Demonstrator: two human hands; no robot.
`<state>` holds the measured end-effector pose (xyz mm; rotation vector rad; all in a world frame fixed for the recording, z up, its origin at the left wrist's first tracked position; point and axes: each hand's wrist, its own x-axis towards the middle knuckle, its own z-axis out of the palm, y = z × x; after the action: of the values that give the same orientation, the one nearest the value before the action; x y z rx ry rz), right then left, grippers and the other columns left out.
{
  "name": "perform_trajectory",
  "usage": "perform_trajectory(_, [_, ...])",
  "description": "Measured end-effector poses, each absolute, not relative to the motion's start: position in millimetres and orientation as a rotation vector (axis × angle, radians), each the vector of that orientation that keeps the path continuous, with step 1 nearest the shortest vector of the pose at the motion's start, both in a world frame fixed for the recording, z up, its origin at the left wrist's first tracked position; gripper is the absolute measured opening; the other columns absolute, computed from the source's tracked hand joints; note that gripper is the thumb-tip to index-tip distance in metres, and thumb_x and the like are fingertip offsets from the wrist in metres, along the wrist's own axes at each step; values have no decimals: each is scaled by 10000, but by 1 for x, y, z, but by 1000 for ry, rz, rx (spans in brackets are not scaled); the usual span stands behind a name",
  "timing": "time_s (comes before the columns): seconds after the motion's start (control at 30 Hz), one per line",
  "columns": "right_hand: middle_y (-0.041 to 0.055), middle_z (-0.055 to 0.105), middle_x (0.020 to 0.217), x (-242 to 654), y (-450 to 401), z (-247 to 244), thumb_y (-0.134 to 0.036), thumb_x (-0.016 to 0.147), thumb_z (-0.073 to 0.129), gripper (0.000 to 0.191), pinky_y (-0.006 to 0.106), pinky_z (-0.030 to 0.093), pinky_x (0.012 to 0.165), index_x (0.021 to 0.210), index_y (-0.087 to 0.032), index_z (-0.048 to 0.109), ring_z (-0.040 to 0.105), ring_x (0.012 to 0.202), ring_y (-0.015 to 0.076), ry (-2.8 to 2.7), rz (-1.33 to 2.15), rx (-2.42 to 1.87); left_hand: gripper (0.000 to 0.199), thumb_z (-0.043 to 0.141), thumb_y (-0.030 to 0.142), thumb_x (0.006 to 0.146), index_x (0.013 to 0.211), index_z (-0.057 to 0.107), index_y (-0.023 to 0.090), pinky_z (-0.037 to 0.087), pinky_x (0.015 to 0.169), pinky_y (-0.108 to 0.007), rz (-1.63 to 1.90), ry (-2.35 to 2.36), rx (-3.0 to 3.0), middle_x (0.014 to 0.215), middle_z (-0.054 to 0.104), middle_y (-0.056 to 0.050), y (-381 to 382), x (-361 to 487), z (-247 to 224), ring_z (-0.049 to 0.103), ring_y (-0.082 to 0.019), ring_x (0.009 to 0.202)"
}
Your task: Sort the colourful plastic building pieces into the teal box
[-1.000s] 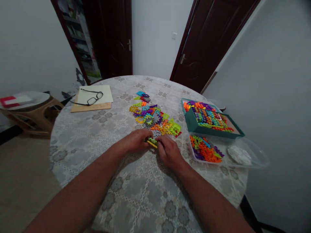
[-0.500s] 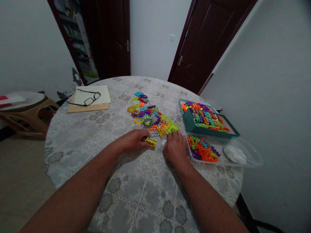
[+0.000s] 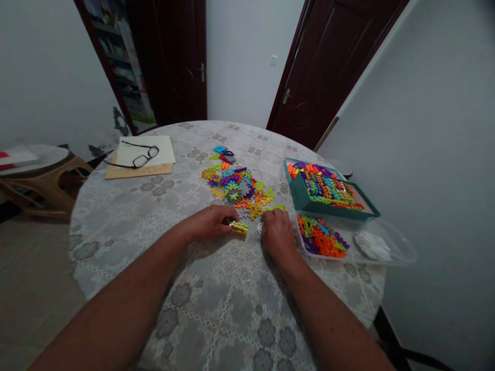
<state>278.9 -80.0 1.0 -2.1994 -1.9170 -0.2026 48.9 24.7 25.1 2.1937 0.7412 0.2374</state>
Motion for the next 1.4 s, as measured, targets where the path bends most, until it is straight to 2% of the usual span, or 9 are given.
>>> perform_trajectory(0.13, [153, 676, 1190, 285, -76, -7, -54, 961, 567, 269, 379, 417, 1020, 1153, -160, 724, 526, 1144, 295, -1906, -188, -2099, 174, 706, 274, 877, 1044, 738, 239, 395, 808, -291, 205, 734, 2225, 836, 674, 11, 23, 49, 28, 544, -169, 813])
perform_trajectory(0.37, [148, 702, 1113, 287, -73, -15, -48, 937, 534, 346, 419, 444, 1051, 1221, -143, 709, 553, 1124, 301, -1832, -187, -1938, 181, 706, 294, 882, 1054, 731, 243, 388, 790, -273, 185, 746, 2255, 880, 692, 8, 23, 50, 31, 543, -164, 828])
perform_trajectory(0.57, [132, 717, 1179, 281, -76, 0, -142, 979, 504, 346, 434, 494, 1074, 1283, -171, 668, 636, 1149, 259, -1627, -98, -1548, 182, 695, 284, 876, 1049, 709, 227, 378, 757, -278, 193, 743, 2193, 864, 691, 13, 21, 49, 34, 550, -165, 812])
perform_trajectory(0.67, [108, 739, 1188, 277, -80, 3, -175, 977, 516, 349, 397, 541, 1017, 1287, -205, 676, 683, 1115, 236, -1579, 51, -1472, 274, 716, 284, 861, 1126, 675, 232, 374, 733, -278, 226, 771, 2163, 878, 689, 14, 20, 48, 33, 561, -166, 803])
perform_trajectory(0.9, [81, 765, 1081, 264, -85, -1, -157, 973, 535, 258, 344, 559, 935, 1129, -205, 735, 712, 1019, 215, -1763, 228, -1367, 560, 743, 307, 859, 1388, 573, 236, 394, 715, -278, 267, 789, 2121, 920, 713, -2, 22, 48, 24, 610, -168, 792])
perform_trajectory(0.97, [78, 765, 1079, 262, -86, -1, -148, 972, 538, 257, 339, 562, 928, 1130, -207, 732, 712, 1014, 211, -1775, 229, -1354, 544, 747, 322, 860, 1374, 592, 233, 397, 709, -276, 261, 788, 2123, 913, 717, -3, 23, 48, 24, 611, -166, 783])
perform_trajectory(1.17, [92, 759, 1076, 258, -88, 3, -179, 1015, 552, 213, 346, 567, 929, 1128, -208, 730, 703, 1021, 214, -1836, 159, -1315, 305, 715, 335, 898, 1170, 702, 198, 383, 697, -289, 253, 749, 2128, 852, 714, -15, 23, 47, 28, 602, -168, 758])
perform_trajectory(1.4, [88, 736, 1029, 252, -91, 2, -189, 1023, 565, 181, 333, 561, 888, 1101, -202, 727, 685, 968, 209, -1810, 126, -1347, 334, 716, 376, 906, 1188, 700, 198, 368, 686, -283, 259, 764, 2122, 808, 677, 3, 25, 47, 23, 576, -161, 749])
